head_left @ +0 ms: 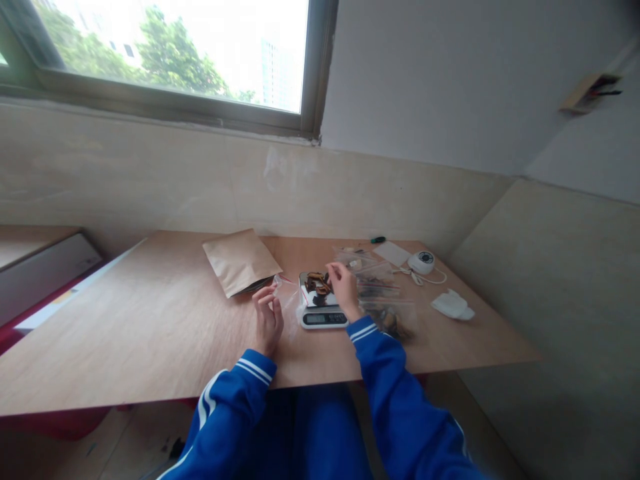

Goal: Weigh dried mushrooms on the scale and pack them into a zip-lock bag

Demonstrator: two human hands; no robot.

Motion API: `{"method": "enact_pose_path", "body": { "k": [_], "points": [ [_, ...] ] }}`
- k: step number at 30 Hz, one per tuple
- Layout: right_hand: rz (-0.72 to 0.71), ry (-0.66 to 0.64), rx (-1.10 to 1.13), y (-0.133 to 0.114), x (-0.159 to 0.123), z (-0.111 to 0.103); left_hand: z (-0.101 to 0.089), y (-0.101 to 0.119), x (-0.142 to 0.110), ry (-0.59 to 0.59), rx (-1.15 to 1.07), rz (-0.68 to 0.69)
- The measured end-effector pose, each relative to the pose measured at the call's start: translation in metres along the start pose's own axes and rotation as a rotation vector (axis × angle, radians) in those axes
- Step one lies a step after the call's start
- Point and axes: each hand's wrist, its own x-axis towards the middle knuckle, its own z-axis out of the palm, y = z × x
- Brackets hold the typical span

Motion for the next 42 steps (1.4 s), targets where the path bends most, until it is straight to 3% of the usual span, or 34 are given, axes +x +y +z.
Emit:
{"method": "enact_pose_path", "body": {
  "k": [3,5,7,9,12,16,20,24,29,33,37,42],
  "points": [
    [-0.003,-0.079,0.197,-0.040,-0.003,0.018,0.000,0.001,-0.001,-0.027,-0.033,0.017],
    [-0.054,-0.204,0.256,-0.062,-0.009,0.030,-0.001,0.003,-0.001,-0.039,-0.037,0.033],
    [-0.114,-0.315,0.259,-0.075,-0.016,0.037,-0.002,0.004,-0.001,-0.033,-0.034,0.046],
    [-0.171,-0.347,0.248,-0.077,-0.024,0.036,-0.002,0.004,-0.001,-0.017,-0.040,0.041],
    [-0.204,-0.218,0.246,-0.059,-0.032,0.016,-0.001,0.003,0.000,-0.006,-0.080,0.005],
    [-0.141,-0.009,0.125,-0.005,-0.042,-0.027,0.000,0.000,-0.001,0.014,-0.106,-0.013],
    [-0.066,-0.122,-0.153,0.047,-0.059,-0.053,0.000,-0.001,-0.003,0.032,-0.100,0.027],
    [-0.075,-0.189,-0.318,0.070,-0.073,-0.054,-0.001,-0.002,-0.004,0.057,-0.123,0.039],
    [0.023,-0.122,-0.341,0.064,-0.068,-0.051,-0.002,-0.001,-0.003,0.079,-0.152,0.107],
    [0.049,-0.021,-0.235,0.032,-0.046,-0.041,-0.001,0.000,-0.002,0.076,-0.145,0.124],
    [0.037,-0.026,-0.144,0.006,-0.031,-0.034,-0.001,0.000,-0.002,0.070,-0.155,0.100],
    [-0.001,-0.016,-0.176,0.029,-0.059,-0.057,-0.002,0.001,0.000,0.063,-0.105,0.070]
  ]
}}
